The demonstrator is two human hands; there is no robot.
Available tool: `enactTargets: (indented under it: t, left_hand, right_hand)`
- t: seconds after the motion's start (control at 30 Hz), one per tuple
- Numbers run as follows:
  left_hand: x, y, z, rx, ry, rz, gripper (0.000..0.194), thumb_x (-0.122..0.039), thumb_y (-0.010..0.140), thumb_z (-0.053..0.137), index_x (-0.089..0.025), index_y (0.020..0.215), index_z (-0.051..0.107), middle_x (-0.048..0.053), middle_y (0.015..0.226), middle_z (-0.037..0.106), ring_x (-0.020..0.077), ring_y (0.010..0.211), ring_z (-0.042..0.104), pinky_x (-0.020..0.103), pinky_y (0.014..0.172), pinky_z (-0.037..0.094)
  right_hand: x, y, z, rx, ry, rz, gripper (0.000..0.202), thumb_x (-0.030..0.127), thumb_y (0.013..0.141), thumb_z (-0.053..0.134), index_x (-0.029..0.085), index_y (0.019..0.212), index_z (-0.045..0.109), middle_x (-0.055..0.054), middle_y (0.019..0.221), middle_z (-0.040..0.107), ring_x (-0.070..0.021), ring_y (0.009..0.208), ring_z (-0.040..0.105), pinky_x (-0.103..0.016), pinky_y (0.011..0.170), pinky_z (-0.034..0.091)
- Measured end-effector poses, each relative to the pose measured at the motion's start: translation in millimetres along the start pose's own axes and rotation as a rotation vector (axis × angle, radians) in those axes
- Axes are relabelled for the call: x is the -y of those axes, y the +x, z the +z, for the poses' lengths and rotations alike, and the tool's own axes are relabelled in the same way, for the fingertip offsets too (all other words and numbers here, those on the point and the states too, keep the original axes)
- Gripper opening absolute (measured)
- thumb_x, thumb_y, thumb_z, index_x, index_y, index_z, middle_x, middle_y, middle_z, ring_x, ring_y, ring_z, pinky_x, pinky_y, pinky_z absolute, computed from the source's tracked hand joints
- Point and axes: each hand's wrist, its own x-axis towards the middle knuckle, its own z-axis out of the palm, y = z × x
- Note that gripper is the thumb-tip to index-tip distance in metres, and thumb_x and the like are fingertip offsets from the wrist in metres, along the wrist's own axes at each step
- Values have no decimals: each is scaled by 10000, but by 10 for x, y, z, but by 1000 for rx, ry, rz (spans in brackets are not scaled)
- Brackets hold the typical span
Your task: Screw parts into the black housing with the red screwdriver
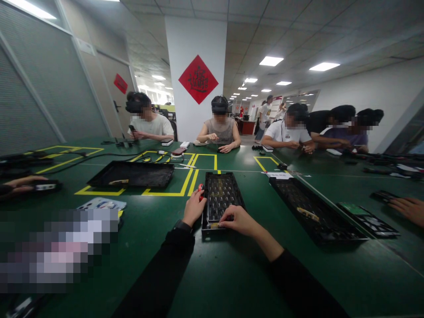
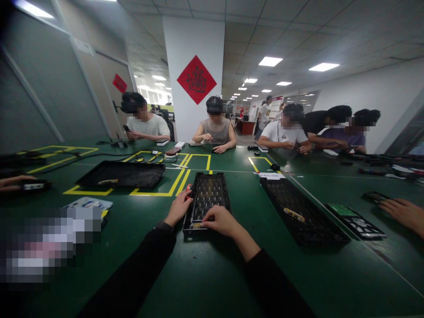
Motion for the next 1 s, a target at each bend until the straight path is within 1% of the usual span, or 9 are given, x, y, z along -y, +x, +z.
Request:
enactTargets:
  t: [0.1, 0.3, 0.57, 0.73, 0.87, 1.0]
  left_hand:
    - [-6, 5, 4, -4, 4, 0, 394, -296, 816, 418, -203, 1185, 521, 65, 1311, 453, 208, 1195, 426, 354, 1009, 323]
    - [-18, 7, -8, 4, 21, -3, 400, -289, 815, 412, -202, 1189, 522, 64, 1317, 446, 208, 1186, 436, 350, 1000, 336]
    - [-15, 1, -1, 2, 25, -24, 397, -291, 810, 419, -209, 1185, 523, 62, 1322, 442, 215, 1188, 435, 354, 1006, 329]
    - [-22, -1, -6, 7, 28, -31, 405, -290, 814, 409, -204, 1196, 514, 67, 1327, 436, 213, 1205, 416, 357, 1007, 323]
    - [-29, -5, -12, 4, 25, -24, 398, -287, 817, 408, -205, 1190, 517, 64, 1323, 442, 210, 1202, 421, 353, 1008, 322]
    - [-20, -2, -6, 6, 21, -15, 400, -299, 813, 418, -199, 1188, 519, 73, 1316, 447, 216, 1191, 432, 359, 1005, 326]
  right_hand:
    - [21, 5, -3, -4, 3, -13, 161, 339, 730, 653, 194, 767, 711, -21, 757, 673, -144, 737, 559, -279, 758, 391]
    - [22, -3, 23, 17, 14, 11, 178, 324, 756, 625, 173, 796, 709, -31, 753, 673, -134, 703, 563, -253, 691, 401]
    - [38, -1, 12, -24, 48, 3, 144, 313, 720, 666, 190, 782, 708, -22, 769, 668, -141, 735, 559, -251, 683, 402]
    - [46, -6, 22, -11, 34, 4, 144, 315, 746, 642, 194, 787, 708, -22, 767, 673, -139, 721, 560, -259, 698, 397]
    - [41, -5, 25, 3, 13, 0, 152, 315, 763, 625, 195, 798, 711, -30, 780, 675, -146, 747, 559, -266, 723, 393]
    - [35, -3, 10, 7, 13, -16, 154, 320, 758, 629, 198, 808, 710, -26, 776, 672, -143, 738, 556, -264, 721, 392]
